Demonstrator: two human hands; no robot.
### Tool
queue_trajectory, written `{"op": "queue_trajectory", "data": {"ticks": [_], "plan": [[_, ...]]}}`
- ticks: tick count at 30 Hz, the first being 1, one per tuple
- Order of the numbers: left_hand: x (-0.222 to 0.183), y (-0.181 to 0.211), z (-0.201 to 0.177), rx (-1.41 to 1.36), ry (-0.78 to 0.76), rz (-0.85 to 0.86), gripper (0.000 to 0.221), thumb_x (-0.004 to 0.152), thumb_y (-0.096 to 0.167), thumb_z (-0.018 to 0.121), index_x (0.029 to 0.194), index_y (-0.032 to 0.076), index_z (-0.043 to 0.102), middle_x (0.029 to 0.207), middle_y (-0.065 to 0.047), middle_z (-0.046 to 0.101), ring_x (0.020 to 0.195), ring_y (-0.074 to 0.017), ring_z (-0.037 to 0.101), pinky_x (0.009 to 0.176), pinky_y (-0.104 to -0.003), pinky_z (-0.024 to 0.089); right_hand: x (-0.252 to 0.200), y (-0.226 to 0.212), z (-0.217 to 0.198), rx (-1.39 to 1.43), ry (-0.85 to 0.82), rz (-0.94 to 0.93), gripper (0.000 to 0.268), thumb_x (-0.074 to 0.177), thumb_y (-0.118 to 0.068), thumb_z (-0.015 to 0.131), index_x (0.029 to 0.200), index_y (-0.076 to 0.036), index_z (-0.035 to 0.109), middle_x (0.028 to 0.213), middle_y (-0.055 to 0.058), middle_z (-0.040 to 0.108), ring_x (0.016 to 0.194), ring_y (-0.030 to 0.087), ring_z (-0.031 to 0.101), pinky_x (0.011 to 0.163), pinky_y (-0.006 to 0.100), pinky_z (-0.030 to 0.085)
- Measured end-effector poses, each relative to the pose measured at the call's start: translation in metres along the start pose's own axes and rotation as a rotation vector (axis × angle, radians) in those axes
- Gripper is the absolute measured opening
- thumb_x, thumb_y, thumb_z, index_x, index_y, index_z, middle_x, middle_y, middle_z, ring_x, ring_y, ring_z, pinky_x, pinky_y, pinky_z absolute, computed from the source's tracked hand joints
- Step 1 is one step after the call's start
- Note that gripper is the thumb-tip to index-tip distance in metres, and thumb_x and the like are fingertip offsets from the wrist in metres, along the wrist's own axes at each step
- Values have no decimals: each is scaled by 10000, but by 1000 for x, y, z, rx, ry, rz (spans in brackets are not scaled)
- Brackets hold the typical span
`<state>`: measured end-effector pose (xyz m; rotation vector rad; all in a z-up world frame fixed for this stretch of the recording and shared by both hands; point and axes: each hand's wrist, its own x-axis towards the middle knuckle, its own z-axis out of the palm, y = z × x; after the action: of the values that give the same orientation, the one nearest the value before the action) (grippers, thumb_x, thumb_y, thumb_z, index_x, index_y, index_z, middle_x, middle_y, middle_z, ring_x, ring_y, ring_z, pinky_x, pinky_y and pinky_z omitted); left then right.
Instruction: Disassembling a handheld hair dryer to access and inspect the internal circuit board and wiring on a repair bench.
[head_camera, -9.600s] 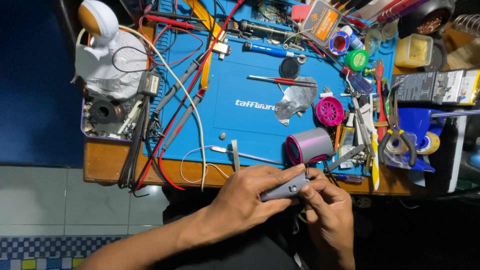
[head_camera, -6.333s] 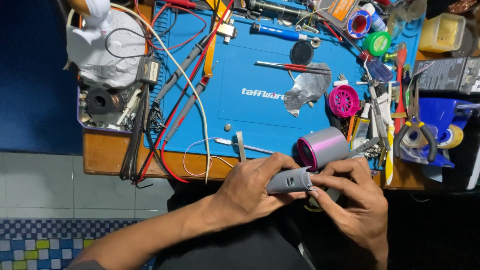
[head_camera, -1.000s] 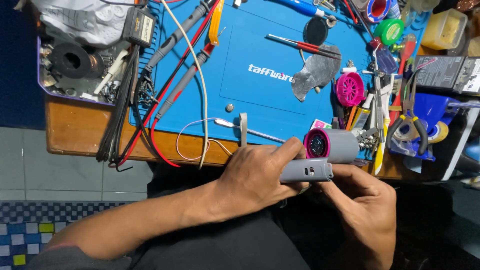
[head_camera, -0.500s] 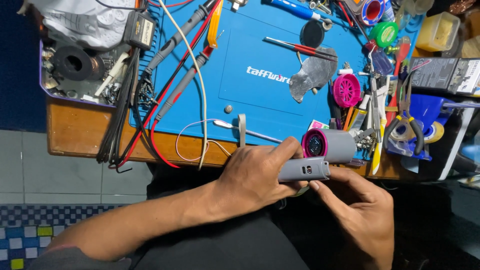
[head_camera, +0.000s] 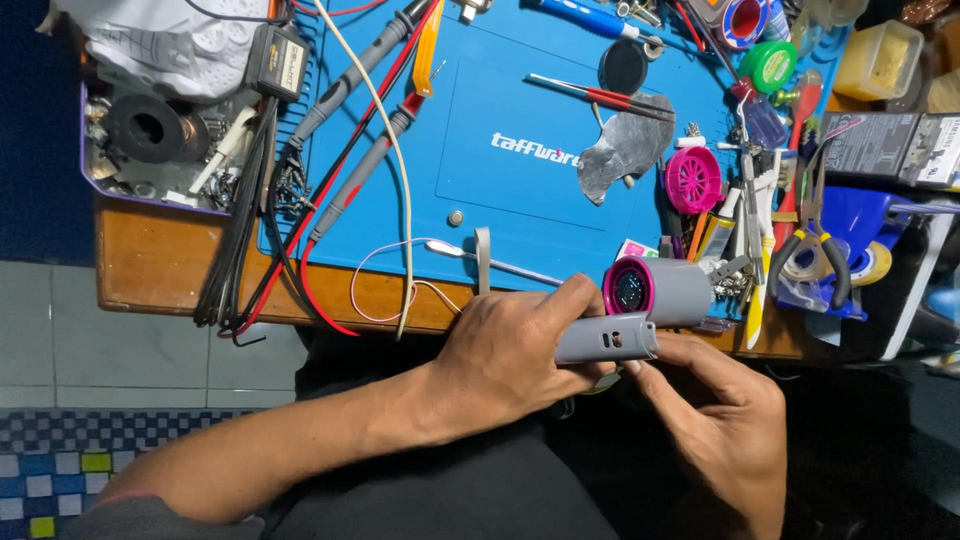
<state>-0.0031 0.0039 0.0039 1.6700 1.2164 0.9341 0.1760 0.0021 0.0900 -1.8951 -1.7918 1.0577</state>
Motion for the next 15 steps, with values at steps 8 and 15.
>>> {"op": "queue_trajectory", "data": {"ticks": [8, 15], "plan": [[0, -1, 1, 3, -4, -24, 514, 803, 383, 870, 1068, 127, 512, 758, -58, 719, 638, -356, 700, 446, -497, 480, 0, -5, -1, -5, -18, -33, 192, 842, 10, 748, 1032, 14, 778, 1016, 94, 809, 950, 138, 745, 882, 260, 614], [0, 0, -1, -11, -1, -10, 485, 806, 345, 873, 1056, 126, 520, 751, -60, 714, 637, -344, 707, 448, -483, 482, -1, -3, 0, 8, 4, 44, 160, 848, -8, 758, 1003, 11, 791, 945, 66, 810, 878, 98, 709, 819, 236, 595]]}}
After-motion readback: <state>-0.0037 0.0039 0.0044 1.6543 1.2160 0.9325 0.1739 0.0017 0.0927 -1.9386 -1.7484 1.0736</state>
